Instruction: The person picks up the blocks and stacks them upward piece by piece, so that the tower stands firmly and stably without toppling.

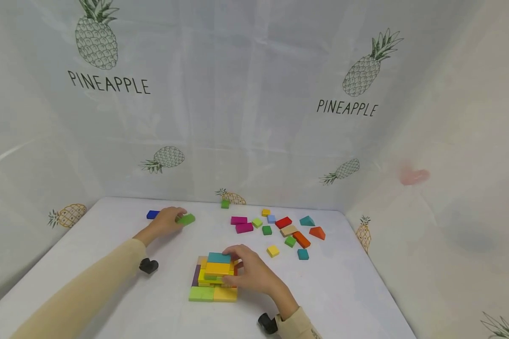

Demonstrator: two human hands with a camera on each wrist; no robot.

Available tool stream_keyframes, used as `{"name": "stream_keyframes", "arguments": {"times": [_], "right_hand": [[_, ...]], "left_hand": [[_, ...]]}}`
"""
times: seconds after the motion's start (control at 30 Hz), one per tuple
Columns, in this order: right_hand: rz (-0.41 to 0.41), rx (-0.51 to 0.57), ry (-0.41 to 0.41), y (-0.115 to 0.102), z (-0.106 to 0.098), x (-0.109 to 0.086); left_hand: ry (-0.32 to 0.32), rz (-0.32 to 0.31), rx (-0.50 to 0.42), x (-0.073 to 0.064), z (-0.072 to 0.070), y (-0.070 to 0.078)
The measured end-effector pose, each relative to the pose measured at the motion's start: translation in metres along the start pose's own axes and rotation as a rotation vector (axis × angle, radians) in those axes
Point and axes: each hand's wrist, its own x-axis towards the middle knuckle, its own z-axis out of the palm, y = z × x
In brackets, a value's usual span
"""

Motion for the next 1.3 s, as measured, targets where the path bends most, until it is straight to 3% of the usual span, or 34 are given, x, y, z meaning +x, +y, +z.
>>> {"name": "stream_keyframes", "arguments": {"times": [0.6,0.83,1.03,1.3], "right_hand": [[-0.014,0.006,-0.011,-0.001,0.001,0.000],[-0.014,0.008,-0.008,-0.002,0.002,0.001],[-0.021,-0.006,-0.005,0.001,0.000,0.000],[-0.023,-0.001,-0.010,0.001,-0.001,0.000]], "left_hand": [[-0.042,0.131,-0.017,-0.022,0.001,0.001],[-0.040,0.172,-0.025,-0.035,-0.005,0.020],[-0.025,0.259,-0.024,-0.048,-0.011,0.044],[-0.041,0.270,-0.069,-0.062,-0.011,0.065]]}}
